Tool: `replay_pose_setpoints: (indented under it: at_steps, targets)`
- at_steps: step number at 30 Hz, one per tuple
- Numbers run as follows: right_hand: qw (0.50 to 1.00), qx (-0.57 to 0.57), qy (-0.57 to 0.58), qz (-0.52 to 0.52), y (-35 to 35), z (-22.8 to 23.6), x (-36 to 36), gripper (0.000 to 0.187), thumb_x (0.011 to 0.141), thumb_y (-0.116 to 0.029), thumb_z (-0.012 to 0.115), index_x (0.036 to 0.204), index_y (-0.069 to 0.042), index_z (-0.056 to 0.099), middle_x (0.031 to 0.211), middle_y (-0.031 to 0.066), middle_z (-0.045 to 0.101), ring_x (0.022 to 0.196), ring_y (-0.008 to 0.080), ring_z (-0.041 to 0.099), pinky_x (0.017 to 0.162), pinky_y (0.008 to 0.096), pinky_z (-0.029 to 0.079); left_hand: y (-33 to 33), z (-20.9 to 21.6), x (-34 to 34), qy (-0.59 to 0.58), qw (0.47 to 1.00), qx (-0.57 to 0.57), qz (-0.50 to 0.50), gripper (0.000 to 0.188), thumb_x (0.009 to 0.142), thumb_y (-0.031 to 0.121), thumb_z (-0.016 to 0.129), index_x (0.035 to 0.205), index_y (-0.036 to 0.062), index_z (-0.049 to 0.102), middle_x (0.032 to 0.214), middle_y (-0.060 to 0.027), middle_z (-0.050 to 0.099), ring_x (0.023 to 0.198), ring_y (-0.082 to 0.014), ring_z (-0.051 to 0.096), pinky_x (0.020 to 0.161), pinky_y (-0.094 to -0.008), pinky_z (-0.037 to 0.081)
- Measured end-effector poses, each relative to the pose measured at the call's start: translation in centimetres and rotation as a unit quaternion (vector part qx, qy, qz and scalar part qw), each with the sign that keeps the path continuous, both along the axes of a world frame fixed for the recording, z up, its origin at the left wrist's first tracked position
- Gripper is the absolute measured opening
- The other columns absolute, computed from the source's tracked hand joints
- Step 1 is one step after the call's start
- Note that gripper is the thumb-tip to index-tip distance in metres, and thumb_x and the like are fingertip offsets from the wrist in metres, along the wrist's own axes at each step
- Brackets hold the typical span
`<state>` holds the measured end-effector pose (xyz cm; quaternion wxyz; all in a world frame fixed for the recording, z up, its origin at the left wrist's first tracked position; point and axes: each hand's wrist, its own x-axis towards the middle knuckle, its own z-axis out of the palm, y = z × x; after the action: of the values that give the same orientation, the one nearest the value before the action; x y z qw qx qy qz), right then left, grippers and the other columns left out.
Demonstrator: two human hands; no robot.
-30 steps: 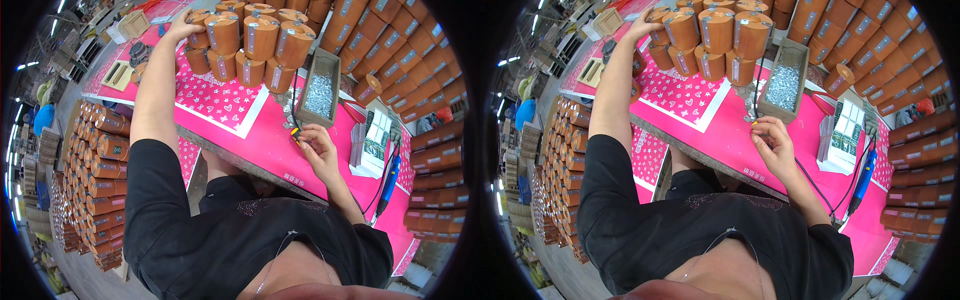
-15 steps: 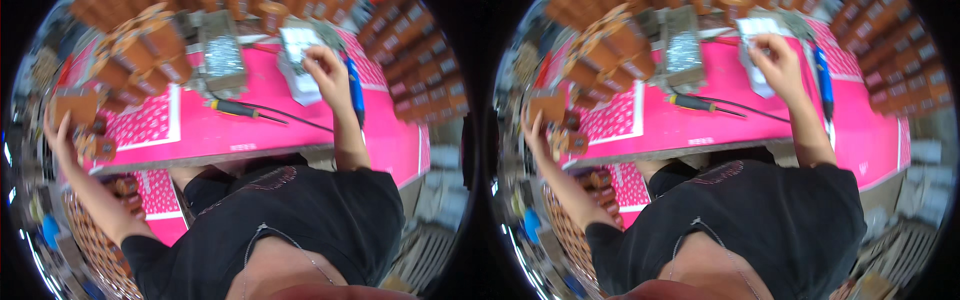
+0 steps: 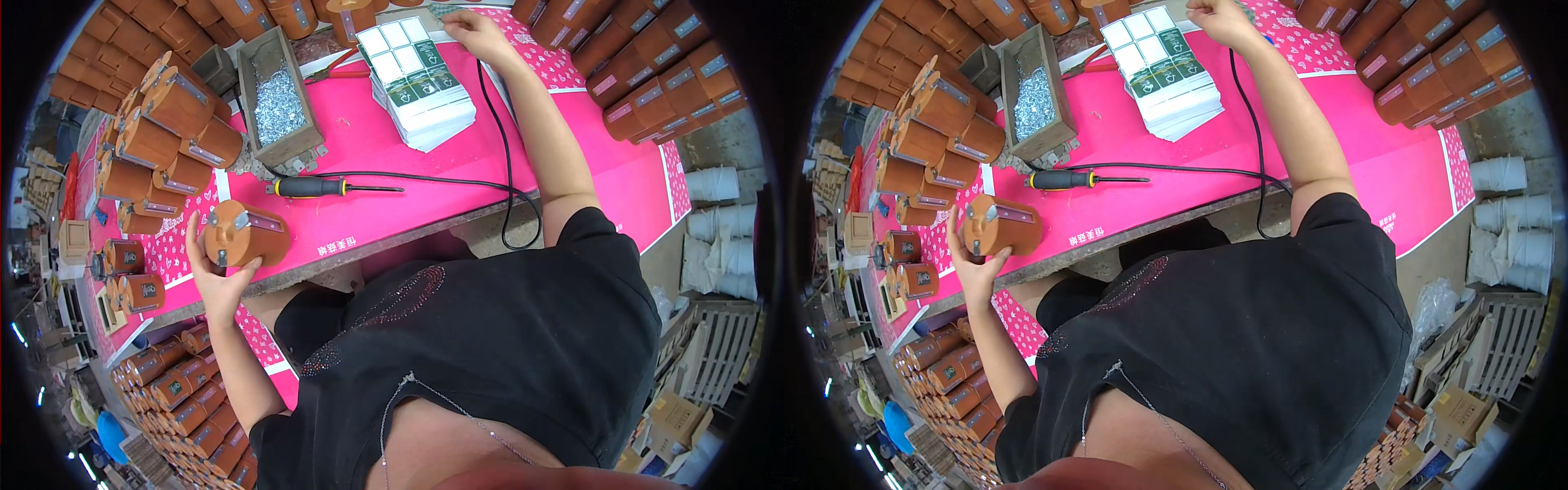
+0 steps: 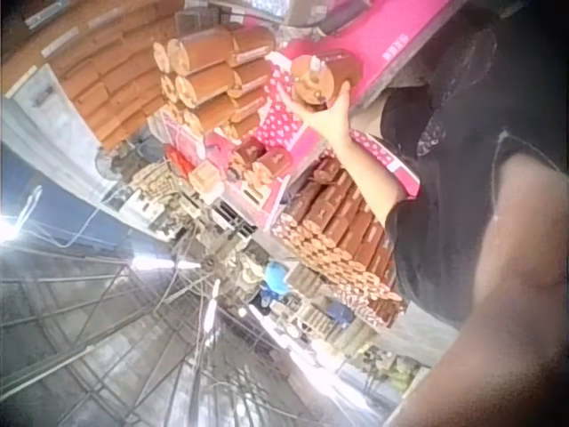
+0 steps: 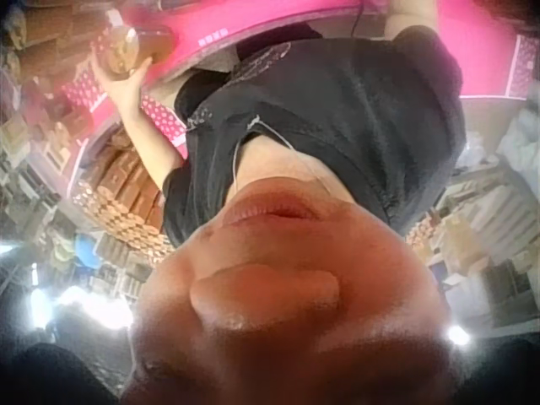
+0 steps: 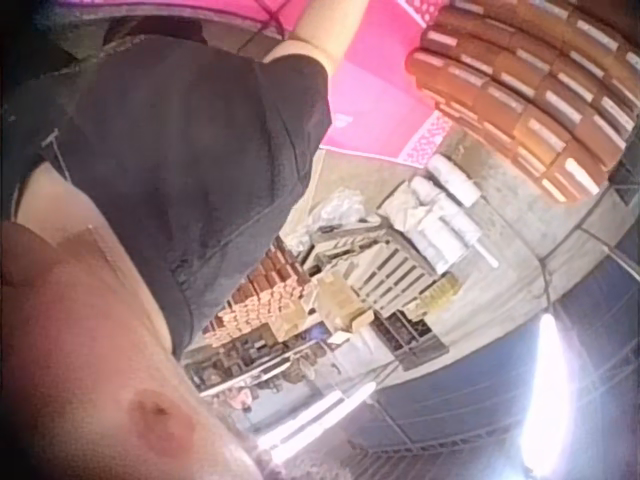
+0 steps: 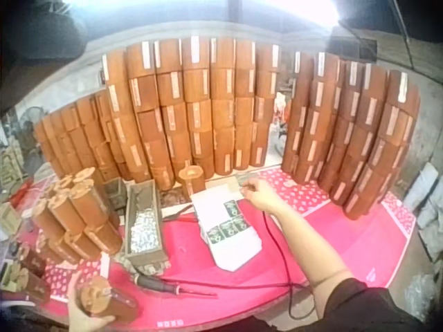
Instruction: The recorder peels labels from a sheet and carefully applies them to the surface of brown cylindrical components.
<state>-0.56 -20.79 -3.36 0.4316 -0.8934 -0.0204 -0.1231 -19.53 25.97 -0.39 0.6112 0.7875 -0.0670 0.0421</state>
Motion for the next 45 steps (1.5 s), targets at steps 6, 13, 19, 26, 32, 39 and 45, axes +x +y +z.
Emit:
replay_pose_setpoints:
  at_steps: [6, 13, 19, 26, 32, 39, 45]
  targets:
    - [0.998, 0.035, 0.031, 0.046, 1.5, -1.2, 3.0, 0.037, 0.085, -0.028, 0.053, 0.116, -0.007, 0.050, 0.100, 0.0093, 0.055, 0.092, 0.0151, 0.051, 0.074, 0.0254, 0.043, 0.4, -2.3, -0.6, 0.044, 0.998, 0.028, 0.032, 0.095, 0.055, 0.000, 0.072, 0.134, 0.0102, 0.018, 0.127, -0.0140, 0.033, 0.116, -0.0239, 0.038, 0.097, -0.0357, 0.034]
    - [0.980, 0.155, 0.054, 0.113, 1.4, -0.8, 3.4, 0.016, 0.083, -0.011, 0.053, 0.096, -0.001, 0.055, 0.077, 0.0042, 0.056, 0.072, 0.0117, 0.053, 0.064, 0.0246, 0.044, -6.5, 3.3, -0.3, -0.210, 0.970, 0.087, 0.082, 0.076, 0.065, 0.003, 0.066, 0.129, 0.0027, 0.026, 0.132, -0.0163, 0.030, 0.124, -0.0260, 0.028, 0.101, -0.0398, 0.023]
    - [0.975, 0.174, -0.020, 0.136, 2.4, 1.7, 0.3, 0.006, 0.083, -0.010, 0.052, 0.083, -0.005, 0.051, 0.070, 0.0002, 0.053, 0.064, 0.0082, 0.050, 0.060, 0.0214, 0.041, -16.2, 3.9, 5.4, -0.127, 0.980, -0.091, -0.121, 0.063, 0.069, 0.007, 0.067, 0.122, 0.0035, 0.034, 0.123, -0.0155, 0.041, 0.118, -0.0250, 0.037, 0.098, -0.0388, 0.029]
    - [0.946, 0.281, -0.080, 0.141, 2.5, 1.3, -1.1, 0.005, 0.084, -0.010, 0.051, 0.083, -0.007, 0.048, 0.068, -0.0013, 0.052, 0.064, 0.0068, 0.049, 0.056, 0.0210, 0.040, -23.1, -0.7, 13.5, -0.130, 0.988, 0.010, -0.087, 0.081, 0.061, 0.018, 0.075, 0.125, 0.0030, 0.028, 0.118, -0.0174, 0.044, 0.110, -0.0256, 0.044, 0.091, -0.0372, 0.037]
    - [0.964, 0.214, -0.088, 0.127, 1.7, 0.0, -0.5, 0.026, 0.082, -0.019, 0.058, 0.098, -0.001, 0.049, 0.079, 0.0044, 0.059, 0.073, 0.0072, 0.053, 0.062, 0.0198, 0.041, -26.1, -1.4, 15.8, -0.010, 0.993, -0.010, -0.116, 0.038, 0.059, 0.006, 0.074, 0.094, -0.0006, 0.059, 0.090, -0.0084, 0.063, 0.082, -0.0148, 0.060, 0.073, -0.0263, 0.047]
    - [0.982, 0.170, 0.011, 0.082, 2.4, 0.0, -2.9, 0.035, 0.077, -0.021, 0.064, 0.099, 0.000, 0.048, 0.076, 0.0099, 0.062, 0.065, 0.0095, 0.055, 0.056, 0.0213, 0.042, -25.9, -2.1, 17.9, 0.051, 0.990, -0.017, -0.128, 0.040, 0.060, 0.005, 0.072, 0.097, 0.0006, 0.059, 0.092, -0.0096, 0.063, 0.082, -0.0163, 0.061, 0.072, -0.0278, 0.048]
    - [0.976, 0.210, 0.059, 0.025, 2.9, -0.2, -2.4, 0.035, 0.074, -0.017, 0.066, 0.101, -0.001, 0.049, 0.074, 0.0095, 0.061, 0.059, 0.0102, 0.053, 0.051, 0.0215, 0.040, -26.4, -2.2, 17.1, -0.019, 0.983, 0.076, -0.165, 0.053, 0.058, 0.007, 0.076, 0.103, -0.0035, 0.050, 0.094, -0.0114, 0.060, 0.086, -0.0191, 0.059, 0.075, -0.0280, 0.047]
